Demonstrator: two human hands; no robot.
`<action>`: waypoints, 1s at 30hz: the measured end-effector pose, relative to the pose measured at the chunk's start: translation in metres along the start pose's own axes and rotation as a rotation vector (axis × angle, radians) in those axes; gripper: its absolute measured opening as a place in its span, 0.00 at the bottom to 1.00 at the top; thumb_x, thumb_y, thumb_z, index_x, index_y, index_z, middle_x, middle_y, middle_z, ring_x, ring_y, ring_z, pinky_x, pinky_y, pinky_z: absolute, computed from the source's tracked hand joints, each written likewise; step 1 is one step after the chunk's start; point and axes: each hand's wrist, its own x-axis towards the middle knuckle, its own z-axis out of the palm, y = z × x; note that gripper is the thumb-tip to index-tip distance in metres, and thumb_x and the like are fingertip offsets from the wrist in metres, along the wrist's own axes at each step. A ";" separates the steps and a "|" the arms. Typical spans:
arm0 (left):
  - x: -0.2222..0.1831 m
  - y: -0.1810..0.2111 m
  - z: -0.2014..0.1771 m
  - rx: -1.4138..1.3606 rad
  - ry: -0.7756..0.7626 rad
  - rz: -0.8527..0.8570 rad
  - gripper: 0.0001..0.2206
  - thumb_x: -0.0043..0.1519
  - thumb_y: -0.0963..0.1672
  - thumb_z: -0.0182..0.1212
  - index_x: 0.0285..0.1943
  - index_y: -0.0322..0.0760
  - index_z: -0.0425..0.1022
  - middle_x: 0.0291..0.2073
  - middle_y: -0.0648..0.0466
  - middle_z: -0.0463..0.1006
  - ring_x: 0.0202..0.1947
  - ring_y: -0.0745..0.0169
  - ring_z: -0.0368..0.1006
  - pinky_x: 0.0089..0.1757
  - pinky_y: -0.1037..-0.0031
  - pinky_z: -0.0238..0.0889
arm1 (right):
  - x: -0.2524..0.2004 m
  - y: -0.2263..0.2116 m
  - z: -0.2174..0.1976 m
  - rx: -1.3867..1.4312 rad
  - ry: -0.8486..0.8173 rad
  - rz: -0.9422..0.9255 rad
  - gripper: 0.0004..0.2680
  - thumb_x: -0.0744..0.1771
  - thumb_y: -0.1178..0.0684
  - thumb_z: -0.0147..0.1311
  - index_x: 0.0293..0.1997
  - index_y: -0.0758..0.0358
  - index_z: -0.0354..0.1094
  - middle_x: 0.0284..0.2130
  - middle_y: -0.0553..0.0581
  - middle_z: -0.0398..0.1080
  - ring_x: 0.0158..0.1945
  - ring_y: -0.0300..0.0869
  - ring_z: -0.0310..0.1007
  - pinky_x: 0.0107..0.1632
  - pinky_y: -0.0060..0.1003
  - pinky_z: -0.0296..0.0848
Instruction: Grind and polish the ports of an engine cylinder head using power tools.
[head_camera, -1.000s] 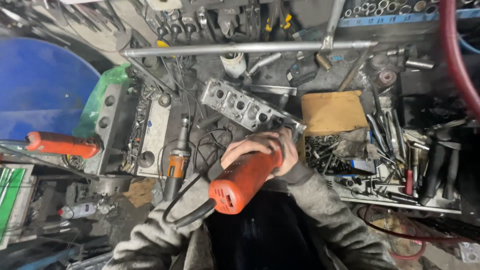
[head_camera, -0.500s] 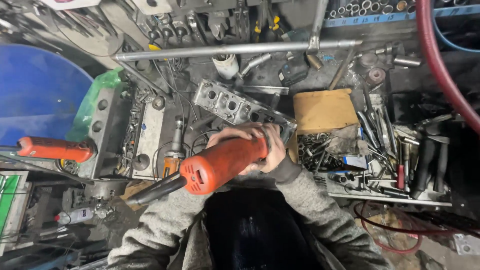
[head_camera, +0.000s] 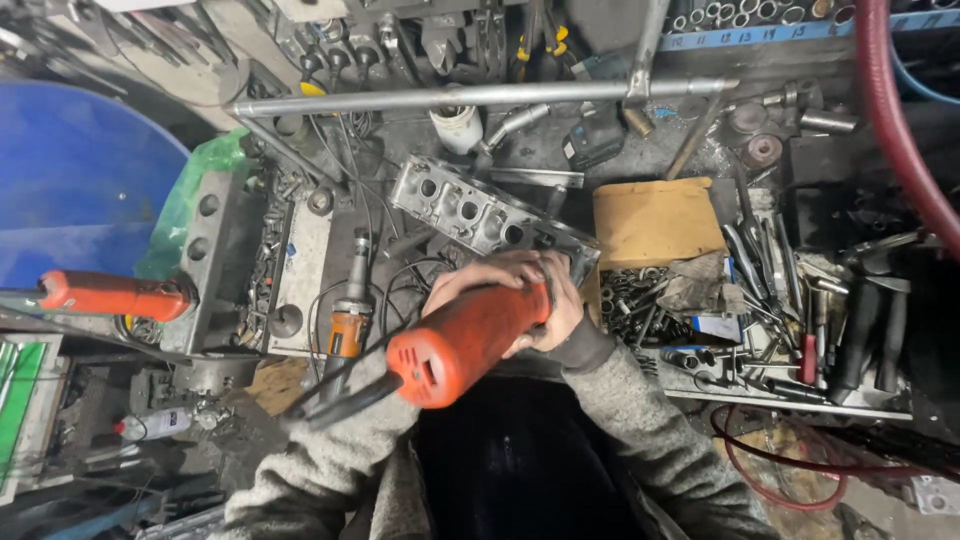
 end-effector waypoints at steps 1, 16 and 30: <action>0.001 0.002 0.004 0.020 0.020 0.008 0.22 0.53 0.41 0.77 0.56 0.34 0.73 0.53 0.49 0.79 0.62 0.53 0.75 0.66 0.65 0.66 | -0.008 -0.004 0.003 -0.004 0.081 -0.026 0.38 0.53 0.30 0.68 0.59 0.72 0.62 0.54 0.70 0.67 0.60 0.64 0.67 0.64 0.57 0.67; 0.007 0.016 0.000 0.245 0.105 0.009 0.19 0.53 0.42 0.75 0.51 0.32 0.75 0.48 0.48 0.81 0.55 0.54 0.79 0.59 0.69 0.71 | 0.018 -0.043 -0.029 0.174 -0.008 0.054 0.33 0.54 0.39 0.70 0.60 0.64 0.64 0.57 0.63 0.68 0.62 0.57 0.68 0.64 0.51 0.67; -0.078 -0.129 -0.107 0.181 0.079 -0.003 0.17 0.54 0.43 0.74 0.49 0.32 0.76 0.47 0.48 0.82 0.53 0.54 0.80 0.58 0.69 0.72 | 0.026 -0.057 -0.034 0.094 -0.128 -0.007 0.31 0.53 0.46 0.71 0.61 0.63 0.67 0.59 0.60 0.70 0.56 0.57 0.69 0.60 0.53 0.65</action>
